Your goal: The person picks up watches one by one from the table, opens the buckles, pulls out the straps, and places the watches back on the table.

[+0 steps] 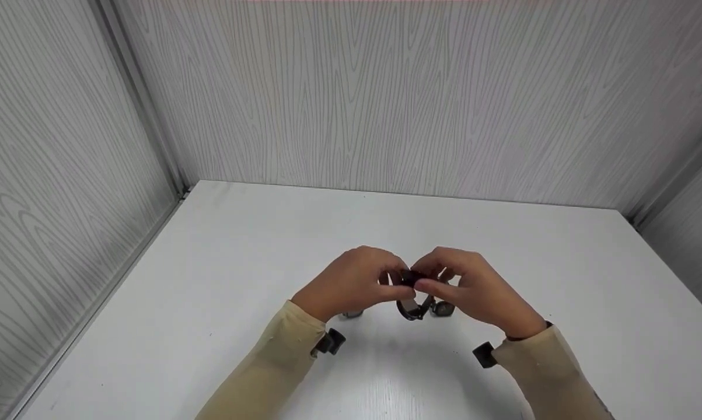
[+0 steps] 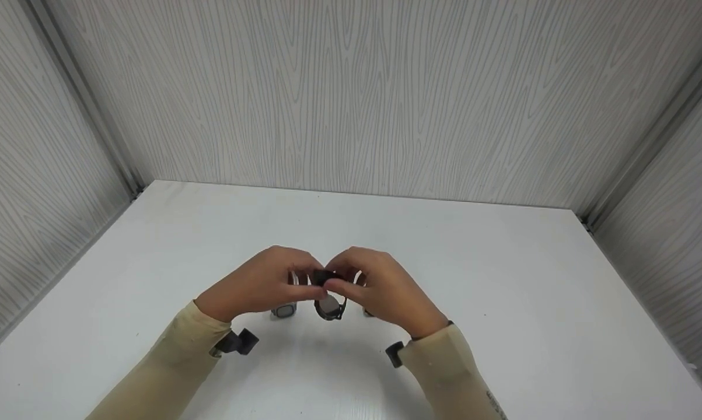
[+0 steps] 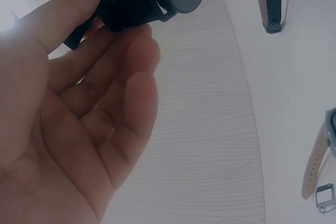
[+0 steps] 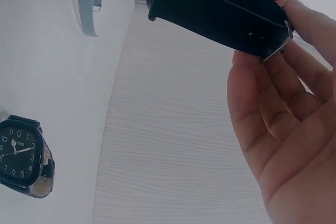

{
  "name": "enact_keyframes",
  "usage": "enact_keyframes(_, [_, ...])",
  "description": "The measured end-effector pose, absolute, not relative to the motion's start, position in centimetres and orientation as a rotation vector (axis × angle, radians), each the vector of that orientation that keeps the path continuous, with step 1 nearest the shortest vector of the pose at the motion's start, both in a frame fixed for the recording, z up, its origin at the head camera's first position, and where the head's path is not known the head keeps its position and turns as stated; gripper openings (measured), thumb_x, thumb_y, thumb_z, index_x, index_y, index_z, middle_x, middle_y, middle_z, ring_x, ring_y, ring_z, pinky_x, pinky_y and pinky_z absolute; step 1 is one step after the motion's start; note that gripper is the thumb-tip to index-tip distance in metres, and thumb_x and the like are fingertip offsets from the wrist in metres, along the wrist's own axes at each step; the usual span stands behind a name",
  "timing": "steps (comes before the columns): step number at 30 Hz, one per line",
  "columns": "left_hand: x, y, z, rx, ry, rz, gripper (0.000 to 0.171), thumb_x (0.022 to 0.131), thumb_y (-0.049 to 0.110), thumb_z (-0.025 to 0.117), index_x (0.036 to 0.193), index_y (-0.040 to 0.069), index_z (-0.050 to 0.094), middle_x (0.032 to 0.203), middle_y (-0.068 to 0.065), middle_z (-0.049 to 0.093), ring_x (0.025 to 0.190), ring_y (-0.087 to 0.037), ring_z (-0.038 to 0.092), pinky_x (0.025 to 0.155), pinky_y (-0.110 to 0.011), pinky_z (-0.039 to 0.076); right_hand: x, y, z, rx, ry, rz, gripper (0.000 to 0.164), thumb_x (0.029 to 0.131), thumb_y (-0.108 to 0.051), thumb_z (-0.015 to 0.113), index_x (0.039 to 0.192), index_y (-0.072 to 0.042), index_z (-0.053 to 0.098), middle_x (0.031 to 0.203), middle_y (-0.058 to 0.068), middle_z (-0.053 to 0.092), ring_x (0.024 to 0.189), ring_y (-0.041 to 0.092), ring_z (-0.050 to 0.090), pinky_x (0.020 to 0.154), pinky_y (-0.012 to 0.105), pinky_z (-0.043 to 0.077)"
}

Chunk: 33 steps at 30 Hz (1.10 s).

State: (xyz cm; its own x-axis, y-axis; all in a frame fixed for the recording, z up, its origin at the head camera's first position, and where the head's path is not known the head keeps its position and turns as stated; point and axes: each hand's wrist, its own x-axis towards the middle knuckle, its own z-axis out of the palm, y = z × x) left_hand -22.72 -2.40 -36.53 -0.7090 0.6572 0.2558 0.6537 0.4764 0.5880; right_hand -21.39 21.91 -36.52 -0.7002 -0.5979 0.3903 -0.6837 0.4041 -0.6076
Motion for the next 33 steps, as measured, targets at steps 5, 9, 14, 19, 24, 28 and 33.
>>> enact_keyframes(5, [-22.69,-2.41,-36.46,1.206,2.699,1.096,0.014,0.095,0.033,0.076,0.098,0.020,0.078,0.084,0.018,0.070,0.074,-0.004,0.059,0.067,-0.025,0.050,-21.29,21.78,-36.47,1.124,-2.551,1.141,0.016,0.098,-0.018,0.073,0.114,-0.021,0.072,0.105,-0.012,0.072,0.086,0.011,0.069,0.076,0.030,0.057])
enact_keyframes(9, [-22.66,-2.50,-36.45,1.203,2.705,1.124,0.014,0.095,0.035,0.076,0.097,0.021,0.079,0.085,0.020,0.071,0.075,-0.003,0.060,0.068,-0.025,0.050,-21.25,21.67,-36.47,1.132,-2.524,1.087,0.018,0.099,-0.011,0.071,0.116,-0.018,0.070,0.106,-0.011,0.071,0.086,0.009,0.068,0.076,0.029,0.057])
enact_keyframes(14, [-22.69,-2.53,-36.48,1.189,2.733,1.135,0.015,0.095,0.035,0.075,0.100,0.022,0.079,0.086,0.021,0.071,0.076,-0.002,0.060,0.068,-0.025,0.050,-21.25,21.64,-36.46,1.107,-2.512,1.041,0.019,0.101,-0.010,0.068,0.118,-0.017,0.068,0.104,-0.012,0.071,0.086,0.008,0.067,0.076,0.029,0.056])
enact_keyframes(19, [-22.69,-2.63,-36.40,1.159,2.750,1.206,0.016,0.096,0.033,0.076,0.105,0.020,0.079,0.093,0.017,0.073,0.078,-0.002,0.063,0.068,-0.025,0.052,-21.33,21.73,-36.53,1.036,-2.549,1.063,0.019,0.102,-0.018,0.068,0.121,-0.017,0.068,0.102,-0.010,0.071,0.089,0.009,0.067,0.078,0.032,0.056])
enact_keyframes(24, [-22.69,-2.68,-36.31,1.139,2.778,1.218,0.018,0.096,0.032,0.076,0.106,0.018,0.078,0.094,0.014,0.074,0.077,-0.002,0.063,0.066,-0.025,0.051,-21.47,21.83,-36.56,0.969,-2.600,1.071,0.015,0.103,-0.028,0.067,0.115,-0.020,0.072,0.099,-0.011,0.072,0.090,0.009,0.067,0.078,0.033,0.057])
enact_keyframes(28, [-22.76,-2.71,-36.36,1.088,2.757,1.183,0.017,0.096,0.035,0.075,0.104,0.020,0.077,0.089,0.016,0.071,0.077,-0.003,0.063,0.065,-0.027,0.051,-21.55,21.88,-36.51,0.939,-2.624,1.072,0.014,0.102,-0.029,0.067,0.111,-0.020,0.072,0.098,-0.013,0.071,0.086,0.009,0.066,0.076,0.033,0.056])
enact_keyframes(33, [-22.80,-2.61,-36.48,1.071,2.696,1.104,0.022,0.096,0.036,0.072,0.111,0.021,0.075,0.085,0.016,0.070,0.077,-0.004,0.064,0.068,-0.028,0.052,-21.56,21.91,-36.45,0.959,-2.627,1.101,0.016,0.101,-0.026,0.069,0.112,-0.016,0.072,0.099,-0.011,0.072,0.086,0.010,0.068,0.076,0.032,0.057])
